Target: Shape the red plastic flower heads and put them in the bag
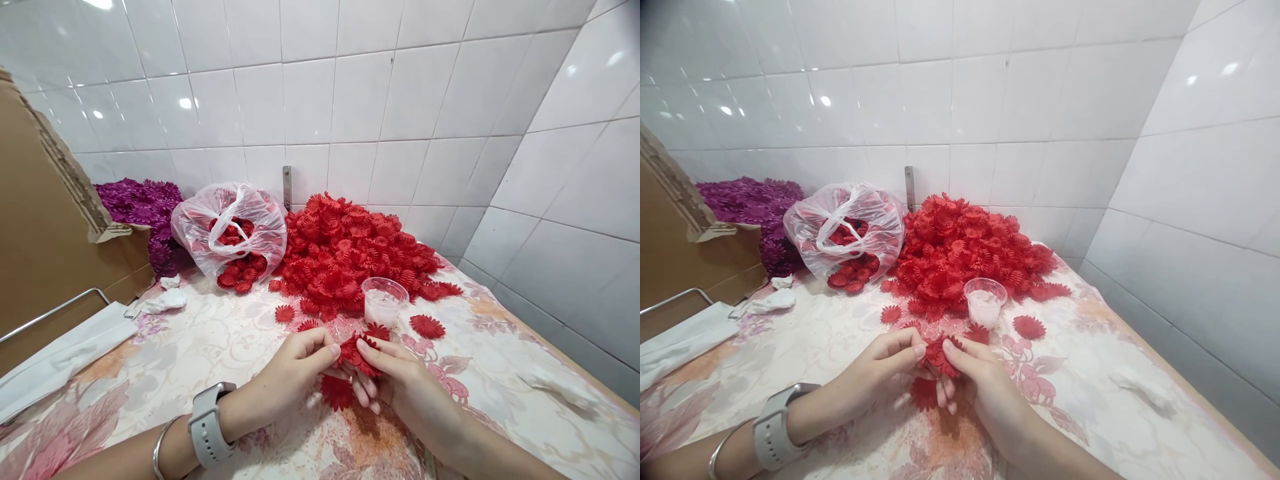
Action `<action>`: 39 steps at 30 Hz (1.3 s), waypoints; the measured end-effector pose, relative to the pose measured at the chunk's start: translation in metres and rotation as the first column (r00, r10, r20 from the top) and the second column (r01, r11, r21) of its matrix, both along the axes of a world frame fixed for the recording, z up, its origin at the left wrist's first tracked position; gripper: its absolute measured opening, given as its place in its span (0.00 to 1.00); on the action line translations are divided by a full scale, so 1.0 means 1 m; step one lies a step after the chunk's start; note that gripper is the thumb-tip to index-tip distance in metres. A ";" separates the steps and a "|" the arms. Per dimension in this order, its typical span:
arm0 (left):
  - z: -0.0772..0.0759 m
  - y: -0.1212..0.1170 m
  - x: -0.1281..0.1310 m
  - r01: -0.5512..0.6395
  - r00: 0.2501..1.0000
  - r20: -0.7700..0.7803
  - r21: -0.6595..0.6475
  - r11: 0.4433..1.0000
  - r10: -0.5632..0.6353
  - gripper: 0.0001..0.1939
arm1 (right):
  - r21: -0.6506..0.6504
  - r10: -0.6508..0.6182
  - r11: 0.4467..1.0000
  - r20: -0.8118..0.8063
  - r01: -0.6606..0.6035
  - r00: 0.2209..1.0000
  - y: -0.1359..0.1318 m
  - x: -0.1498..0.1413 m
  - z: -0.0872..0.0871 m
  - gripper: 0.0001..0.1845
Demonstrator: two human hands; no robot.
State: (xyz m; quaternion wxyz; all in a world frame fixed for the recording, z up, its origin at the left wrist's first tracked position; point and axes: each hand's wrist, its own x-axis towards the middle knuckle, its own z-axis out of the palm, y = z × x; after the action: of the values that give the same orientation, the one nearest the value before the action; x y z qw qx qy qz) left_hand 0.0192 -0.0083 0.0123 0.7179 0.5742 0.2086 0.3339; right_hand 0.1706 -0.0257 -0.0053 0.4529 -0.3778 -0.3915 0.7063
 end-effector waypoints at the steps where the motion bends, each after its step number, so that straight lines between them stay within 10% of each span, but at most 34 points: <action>1: 0.001 0.000 0.001 0.005 1.000 -0.001 -0.003 1.000 -0.005 0.09 | -0.012 0.000 1.000 -0.027 0.000 1.000 0.000 0.000 0.000 0.19; 13: -0.005 0.004 0.000 -0.202 0.979 0.001 -0.171 0.964 0.205 0.14 | 0.015 -0.013 1.000 -0.120 0.015 0.993 0.005 0.004 0.005 0.19; 20: -0.015 0.019 -0.013 -0.465 0.840 -0.154 0.288 0.837 0.520 0.09 | 0.109 -0.026 0.994 0.095 0.015 0.995 0.005 0.003 0.007 0.13; 24: -0.011 0.015 -0.015 -0.386 0.775 -0.203 0.597 0.703 0.598 0.10 | 0.198 -0.035 0.980 0.288 -0.023 0.957 0.006 0.003 0.003 0.11; 29: -0.006 0.006 -0.012 -0.213 0.811 -0.342 0.583 0.785 0.474 0.04 | 0.190 0.009 0.978 0.397 -0.092 0.918 0.009 0.003 -0.003 0.15; 35: -0.005 0.000 -0.010 -0.092 0.742 -0.392 0.745 0.661 0.544 0.05 | 0.197 -0.009 0.977 0.395 -0.075 0.919 0.006 0.003 -0.009 0.18; 39: -0.004 -0.002 -0.009 -0.091 0.727 -0.413 0.734 0.673 0.548 0.05 | 0.230 -0.081 0.973 0.463 -0.031 0.883 0.004 0.002 -0.006 0.17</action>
State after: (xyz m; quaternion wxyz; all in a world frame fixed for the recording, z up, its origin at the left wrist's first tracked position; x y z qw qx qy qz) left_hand 0.0098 -0.0102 0.0084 0.2806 0.8174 0.3950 0.3117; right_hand 0.1724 -0.0219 -0.0115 0.3946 -0.4872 -0.5636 0.5379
